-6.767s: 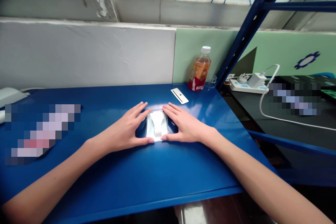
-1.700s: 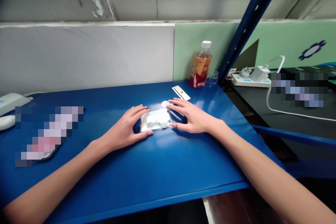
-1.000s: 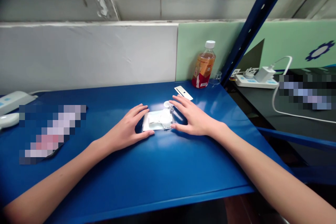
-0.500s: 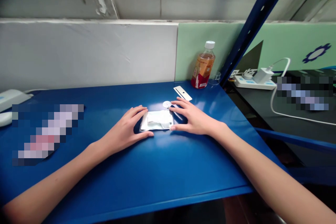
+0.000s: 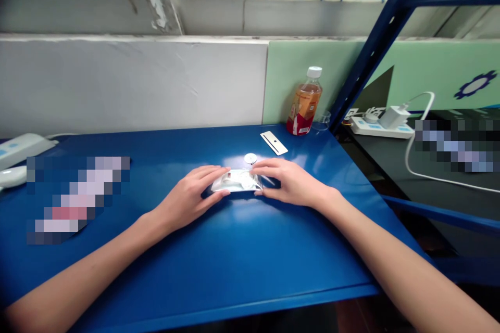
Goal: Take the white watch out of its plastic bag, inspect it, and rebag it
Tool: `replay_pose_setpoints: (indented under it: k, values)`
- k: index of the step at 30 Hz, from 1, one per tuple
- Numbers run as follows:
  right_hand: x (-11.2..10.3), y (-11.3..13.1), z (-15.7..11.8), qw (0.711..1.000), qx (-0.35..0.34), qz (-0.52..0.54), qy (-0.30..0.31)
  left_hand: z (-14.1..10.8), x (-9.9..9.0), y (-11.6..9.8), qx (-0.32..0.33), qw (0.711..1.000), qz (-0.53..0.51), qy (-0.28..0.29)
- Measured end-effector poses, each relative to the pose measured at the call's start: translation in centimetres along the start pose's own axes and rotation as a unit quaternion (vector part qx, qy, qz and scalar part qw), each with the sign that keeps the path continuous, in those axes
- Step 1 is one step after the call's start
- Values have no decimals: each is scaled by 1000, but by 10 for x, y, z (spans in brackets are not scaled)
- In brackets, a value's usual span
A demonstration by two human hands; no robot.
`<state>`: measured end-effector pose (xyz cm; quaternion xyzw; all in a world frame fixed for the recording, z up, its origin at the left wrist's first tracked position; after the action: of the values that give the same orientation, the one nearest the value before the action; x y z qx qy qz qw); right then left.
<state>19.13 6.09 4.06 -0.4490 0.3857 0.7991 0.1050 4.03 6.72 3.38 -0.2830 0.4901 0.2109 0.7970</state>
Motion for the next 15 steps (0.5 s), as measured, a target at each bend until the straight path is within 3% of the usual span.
replay_pose_setpoints:
  k: [4, 7, 9, 12, 15]
  values:
    - [-12, 0, -1, 994, 4, 49, -100, 0, -11, 1, -15, 998, -22, -52]
    - [-21, -12, -3, 972, 69, 136, -177, -3, -26, -3, -10, 992, -45, -120]
    - [-18, -25, -5, 949, 125, 213, -197, -4, -30, -8, 3, 990, -41, -131]
    - [-8, -36, -5, 927, 163, 281, -188, -3, -20, -12, 11, 997, -23, -80]
    - [-10, -34, -5, 954, 140, 185, -188, -2, -3, -6, -8, 1000, -24, -8]
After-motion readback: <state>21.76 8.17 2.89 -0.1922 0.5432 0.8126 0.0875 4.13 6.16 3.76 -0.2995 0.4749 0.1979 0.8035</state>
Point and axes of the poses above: each hand's wrist, its own z-axis towards the middle knuckle, its own x-axis out of the palm, y = z × x, the point moved 10 cm from there along z, towards the middle knuckle, and after that the axes turned 6 degrees about z, right-handed, at the moved point
